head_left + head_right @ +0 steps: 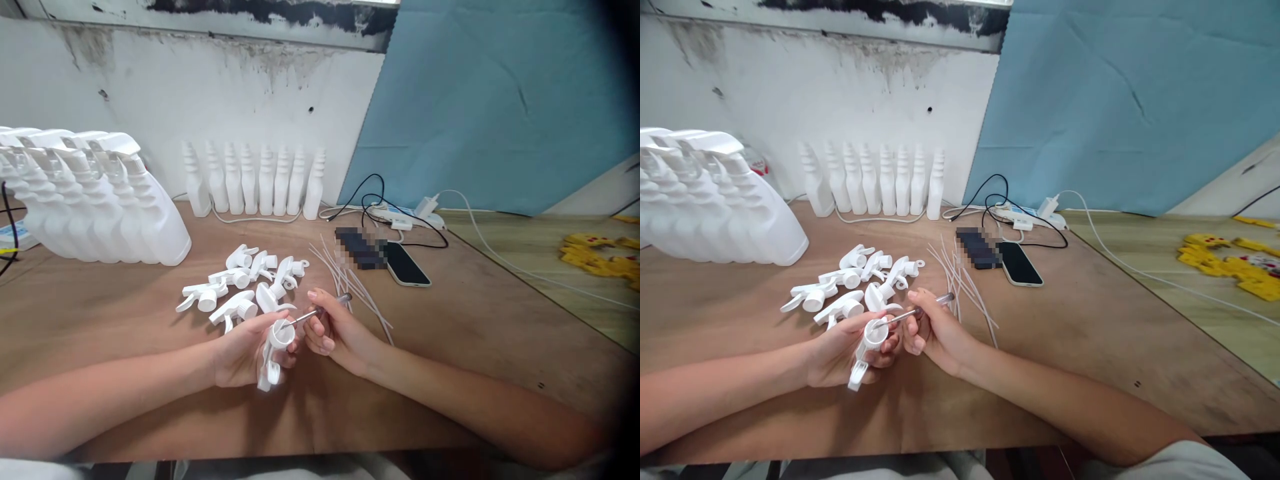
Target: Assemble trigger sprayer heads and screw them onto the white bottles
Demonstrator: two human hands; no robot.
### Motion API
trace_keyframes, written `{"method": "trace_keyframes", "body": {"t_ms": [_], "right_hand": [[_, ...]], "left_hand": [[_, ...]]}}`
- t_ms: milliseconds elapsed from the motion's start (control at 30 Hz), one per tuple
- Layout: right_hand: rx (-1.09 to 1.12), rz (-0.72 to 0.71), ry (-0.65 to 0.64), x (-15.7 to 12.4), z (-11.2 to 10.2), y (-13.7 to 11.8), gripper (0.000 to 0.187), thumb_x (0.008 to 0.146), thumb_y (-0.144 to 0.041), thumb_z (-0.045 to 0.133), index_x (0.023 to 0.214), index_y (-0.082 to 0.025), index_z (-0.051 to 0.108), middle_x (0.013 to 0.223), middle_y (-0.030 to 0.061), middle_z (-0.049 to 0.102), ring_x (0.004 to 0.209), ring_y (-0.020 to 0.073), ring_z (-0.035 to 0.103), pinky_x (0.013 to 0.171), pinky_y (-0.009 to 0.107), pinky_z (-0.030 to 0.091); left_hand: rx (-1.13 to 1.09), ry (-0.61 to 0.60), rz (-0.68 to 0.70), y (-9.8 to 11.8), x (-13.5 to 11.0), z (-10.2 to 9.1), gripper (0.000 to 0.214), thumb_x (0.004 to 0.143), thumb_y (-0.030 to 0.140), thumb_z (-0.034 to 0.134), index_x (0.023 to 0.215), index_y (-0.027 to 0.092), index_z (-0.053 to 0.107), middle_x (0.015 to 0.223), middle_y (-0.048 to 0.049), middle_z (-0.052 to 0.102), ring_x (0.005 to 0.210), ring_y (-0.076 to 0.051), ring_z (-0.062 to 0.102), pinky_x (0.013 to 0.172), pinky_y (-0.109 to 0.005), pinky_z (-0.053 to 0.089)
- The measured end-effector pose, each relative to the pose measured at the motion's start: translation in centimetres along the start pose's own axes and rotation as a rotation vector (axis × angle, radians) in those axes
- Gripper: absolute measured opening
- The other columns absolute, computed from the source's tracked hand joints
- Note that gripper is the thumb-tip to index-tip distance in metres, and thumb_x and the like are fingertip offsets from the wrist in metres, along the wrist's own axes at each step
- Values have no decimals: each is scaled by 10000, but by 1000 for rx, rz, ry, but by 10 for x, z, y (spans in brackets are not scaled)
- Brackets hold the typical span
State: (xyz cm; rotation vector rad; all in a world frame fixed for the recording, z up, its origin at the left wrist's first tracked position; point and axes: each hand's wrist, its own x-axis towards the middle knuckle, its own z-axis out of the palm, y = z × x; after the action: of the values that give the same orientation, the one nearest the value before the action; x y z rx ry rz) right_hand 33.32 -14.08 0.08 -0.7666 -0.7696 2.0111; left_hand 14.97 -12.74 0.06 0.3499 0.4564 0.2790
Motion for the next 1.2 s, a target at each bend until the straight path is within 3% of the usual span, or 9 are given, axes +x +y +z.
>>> {"method": "trace_keyframes", "body": {"t_ms": [200, 300, 433, 533, 733, 867, 933, 1033, 1200], "right_hand": [[-97, -160, 56, -6, 9, -3, 341, 839, -418, 609, 735, -188, 380, 499, -52, 593, 344, 76, 498, 370, 155, 361], [-89, -175, 39, -8, 11, -3, 347, 841, -437, 614, 746, -181, 399, 533, -38, 604, 397, 79, 540, 406, 156, 407], [35, -181, 36, -2, 8, -6, 304, 824, -427, 652, 843, -175, 482, 693, -26, 627, 575, 60, 593, 592, 170, 497], [-20, -258, 34, 3, 2, -12, 248, 819, -351, 670, 898, -197, 493, 803, -20, 614, 709, 77, 600, 709, 219, 501], [-316, -315, 60, 3, -10, -26, 202, 848, -332, 596, 986, -200, 530, 910, 20, 604, 733, 113, 585, 705, 275, 466], [-943, -567, 225, 4, -23, -41, 190, 884, -330, 525, 1015, -195, 556, 963, 45, 608, 786, 144, 571, 724, 285, 434], [-1344, -684, 297, 8, -33, -45, 169, 882, -270, 514, 1028, -195, 559, 975, 55, 610, 836, 166, 566, 774, 303, 417], [-1784, -760, 285, 16, -50, -43, 177, 874, -183, 483, 1026, -178, 575, 987, 83, 607, 884, 193, 561, 835, 335, 380], [-2001, -696, 214, 24, -63, -33, 332, 769, -29, 482, 1047, -183, 581, 990, 85, 581, 951, 209, 531, 796, 313, 344]], "left_hand": [[-49, 31, 3, 1, 1, 1, 328, 862, 424, 578, 853, 97, 580, 706, -7, 536, 549, -73, 507, 457, -159, 379], [-41, 32, 22, 1, 1, 1, 341, 864, 430, 572, 854, 90, 578, 704, -8, 524, 545, -68, 493, 456, -156, 366], [-46, 7, 45, 1, 1, 0, 255, 878, 401, 548, 845, 148, 546, 718, -17, 538, 539, -79, 484, 481, -167, 357], [-32, -28, 37, 1, 0, -2, 237, 887, 401, 504, 850, 167, 524, 727, -35, 551, 551, -103, 492, 507, -192, 356], [74, -120, 91, -1, -5, 0, 132, 765, 224, 517, 880, 159, 512, 825, -63, 558, 675, -160, 549, 607, -257, 414], [265, -140, 213, 4, -11, 7, 212, 741, 147, 562, 949, 159, 520, 930, -65, 563, 782, -184, 583, 707, -317, 462], [434, -49, 323, 16, -14, 11, 259, 785, 170, 596, 1030, 187, 513, 980, -61, 576, 837, -198, 602, 750, -339, 474], [774, 178, 537, 43, -23, 14, 364, 826, 279, 633, 1155, 235, 484, 1015, -51, 596, 890, -205, 608, 760, -313, 476], [1362, 516, 806, 79, -35, 4, 431, 858, 436, 571, 1231, 224, 524, 1148, -68, 591, 1051, -234, 548, 883, -312, 431]]}}
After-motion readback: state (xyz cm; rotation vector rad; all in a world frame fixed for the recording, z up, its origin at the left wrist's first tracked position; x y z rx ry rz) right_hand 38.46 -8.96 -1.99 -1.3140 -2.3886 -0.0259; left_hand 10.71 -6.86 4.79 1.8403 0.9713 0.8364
